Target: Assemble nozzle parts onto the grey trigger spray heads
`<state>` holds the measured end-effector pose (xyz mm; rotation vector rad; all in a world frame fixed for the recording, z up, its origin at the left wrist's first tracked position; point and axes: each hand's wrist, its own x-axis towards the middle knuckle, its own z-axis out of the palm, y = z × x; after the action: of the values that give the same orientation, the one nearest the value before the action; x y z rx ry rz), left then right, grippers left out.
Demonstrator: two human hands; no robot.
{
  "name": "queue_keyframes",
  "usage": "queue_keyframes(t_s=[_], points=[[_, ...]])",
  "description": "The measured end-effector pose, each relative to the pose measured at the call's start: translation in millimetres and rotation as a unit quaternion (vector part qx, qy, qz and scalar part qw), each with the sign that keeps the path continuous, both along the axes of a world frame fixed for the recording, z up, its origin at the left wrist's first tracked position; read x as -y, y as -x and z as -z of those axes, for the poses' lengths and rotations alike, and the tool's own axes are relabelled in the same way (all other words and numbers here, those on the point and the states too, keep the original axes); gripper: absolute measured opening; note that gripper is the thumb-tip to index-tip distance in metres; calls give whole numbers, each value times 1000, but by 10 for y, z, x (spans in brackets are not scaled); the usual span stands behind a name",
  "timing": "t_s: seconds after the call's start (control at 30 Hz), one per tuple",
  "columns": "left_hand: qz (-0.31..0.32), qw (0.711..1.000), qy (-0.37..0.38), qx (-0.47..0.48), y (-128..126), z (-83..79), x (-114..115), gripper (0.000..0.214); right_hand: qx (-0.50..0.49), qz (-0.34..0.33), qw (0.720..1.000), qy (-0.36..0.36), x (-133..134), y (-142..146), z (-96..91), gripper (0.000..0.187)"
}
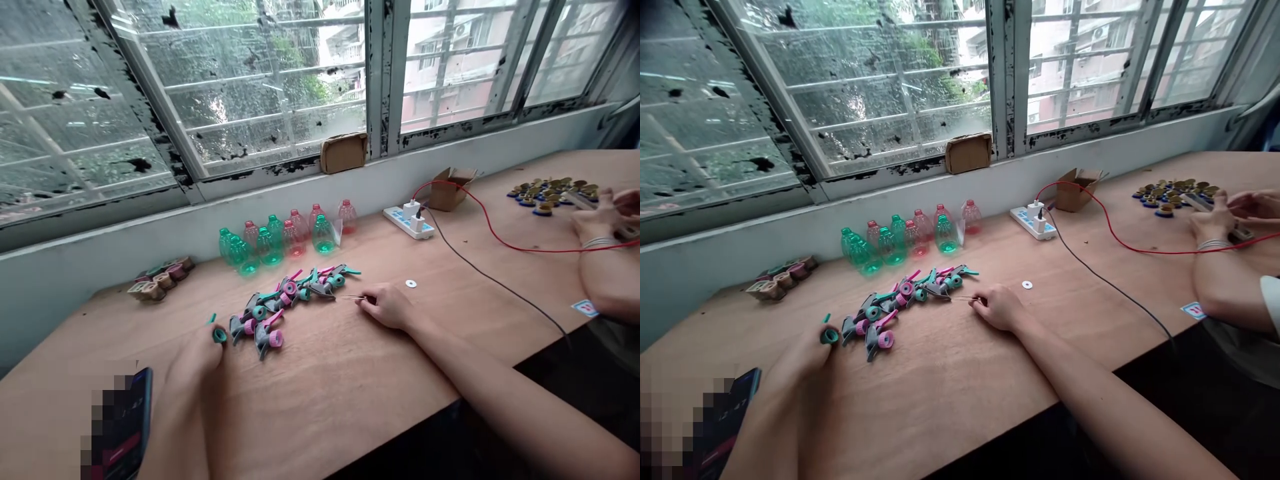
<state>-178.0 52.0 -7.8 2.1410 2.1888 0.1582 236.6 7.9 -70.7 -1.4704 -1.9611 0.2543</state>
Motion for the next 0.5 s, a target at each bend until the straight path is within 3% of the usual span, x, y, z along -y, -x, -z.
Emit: queue_keyframes(t_s=[0.1, 0.2, 0.33, 0.5], points=[[-43, 996, -28, -67, -132, -76, 68, 35, -20, -13, 1000, 4, 6, -15, 7, 21], [-16, 994, -99, -52, -318, -211, 130, 38, -35, -14, 999, 6, 15, -33, 0, 21], [57, 997, -45, 18, -437, -242, 131, 30, -49, -25, 998, 13, 11, -41, -19, 22], [88, 996, -6, -21, -431, -126, 65, 37, -54, -29, 998, 22, -13, -48, -17, 23]])
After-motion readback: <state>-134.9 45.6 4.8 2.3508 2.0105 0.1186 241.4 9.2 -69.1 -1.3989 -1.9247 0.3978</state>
